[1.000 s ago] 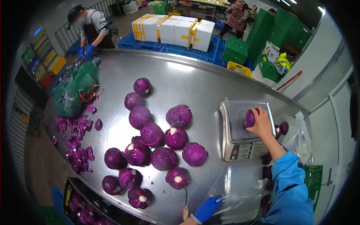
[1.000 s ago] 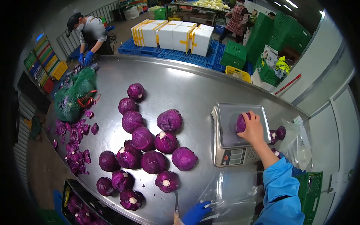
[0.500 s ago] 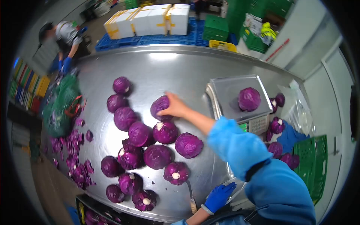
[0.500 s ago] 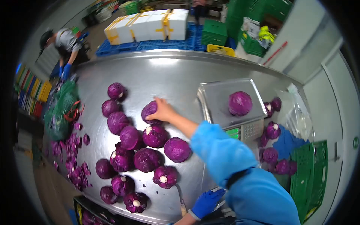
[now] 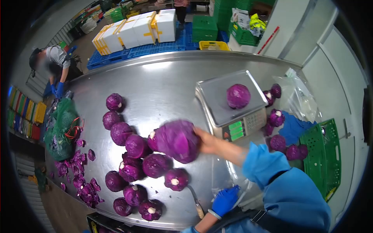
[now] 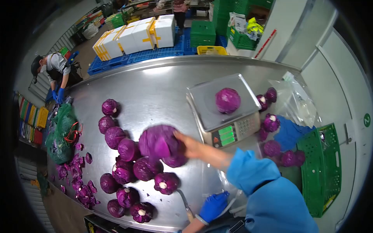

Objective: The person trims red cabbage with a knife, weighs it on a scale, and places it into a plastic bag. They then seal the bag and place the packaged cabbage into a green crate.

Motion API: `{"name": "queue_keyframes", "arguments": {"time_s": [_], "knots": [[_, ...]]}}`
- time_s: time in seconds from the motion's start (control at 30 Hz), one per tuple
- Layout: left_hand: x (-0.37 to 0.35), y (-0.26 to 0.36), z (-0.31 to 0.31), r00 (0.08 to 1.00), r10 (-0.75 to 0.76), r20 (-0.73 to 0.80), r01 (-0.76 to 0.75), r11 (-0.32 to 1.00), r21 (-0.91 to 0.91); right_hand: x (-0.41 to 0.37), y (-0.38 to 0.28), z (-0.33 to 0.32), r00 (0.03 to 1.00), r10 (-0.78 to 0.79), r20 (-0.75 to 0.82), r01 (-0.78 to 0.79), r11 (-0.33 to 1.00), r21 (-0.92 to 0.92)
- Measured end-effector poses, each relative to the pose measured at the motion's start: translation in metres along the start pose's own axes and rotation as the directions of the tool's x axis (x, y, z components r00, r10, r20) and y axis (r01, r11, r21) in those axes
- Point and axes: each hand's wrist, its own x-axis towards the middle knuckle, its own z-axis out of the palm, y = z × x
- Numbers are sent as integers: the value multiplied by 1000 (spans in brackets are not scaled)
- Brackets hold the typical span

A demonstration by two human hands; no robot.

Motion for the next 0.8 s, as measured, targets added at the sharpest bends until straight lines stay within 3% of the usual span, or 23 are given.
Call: {"name": "queue_keyframes", "arguments": {"time_s": [0.03, 0.1, 0.17, 0.23, 0.3, 0.4, 0.43, 0.47, 0.5, 0.6, 0.7, 0.73, 0.8], "knots": [[2, 2, 1, 1000, 23, -19, -22, 1000, 12, -43, 15, 8, 1000, 18, -20, -18, 1000, -4], [12, 9, -3, 983, -37, 180, 35, 999, 14, -131, 50, 14, 944, 174, -280, -139, 980, 139], [11, -3, 19, 965, -25, 260, 84, 972, -218, -214, 77, 0, 969, 218, -115, -179, 943, 281], [12, -13, 33, 948, -29, 317, 181, 869, -461, -284, 101, -23, 955, 174, -240, -117, 965, 234], [8, -15, 43, 943, -57, 327, 250, 770, -586, -335, 116, -28, 901, 67, -428, 37, 972, 231], [6, -6, 52, 969, -112, 220, 231, 726, -648, -370, 126, -22, 852, -308, -424, 354, 935, 31], [6, 2, 54, 979, -126, 163, 202, 734, -648, -378, 125, -18, 795, -361, -487, 367, 926, -86], [6, 31, 38, 986, -121, 115, 167, 715, -679, -384, 125, -11, 731, -371, -572, 336, 926, -172], [6, 42, 35, 988, -124, 93, 155, 776, -612, -388, 128, -6, 652, -386, -653, 296, 922, -250], [-3, 76, 35, 991, -121, 54, 133, 916, -379, -397, 149, -22, 518, -530, -671, 198, 838, -509], [-8, 115, 31, 939, -264, 223, 312, 925, -219, -391, 173, -33, 283, -658, -697, -66, 712, -699], [-13, 111, 50, 982, -171, 85, 181, 975, -126, -392, 173, -23, 258, -638, -725, -97, 730, -677], [-21, 91, 61, 970, -239, 52, 243, 962, -127, -404, 184, -37, 441, -649, -620, -290, 551, -783]]}}
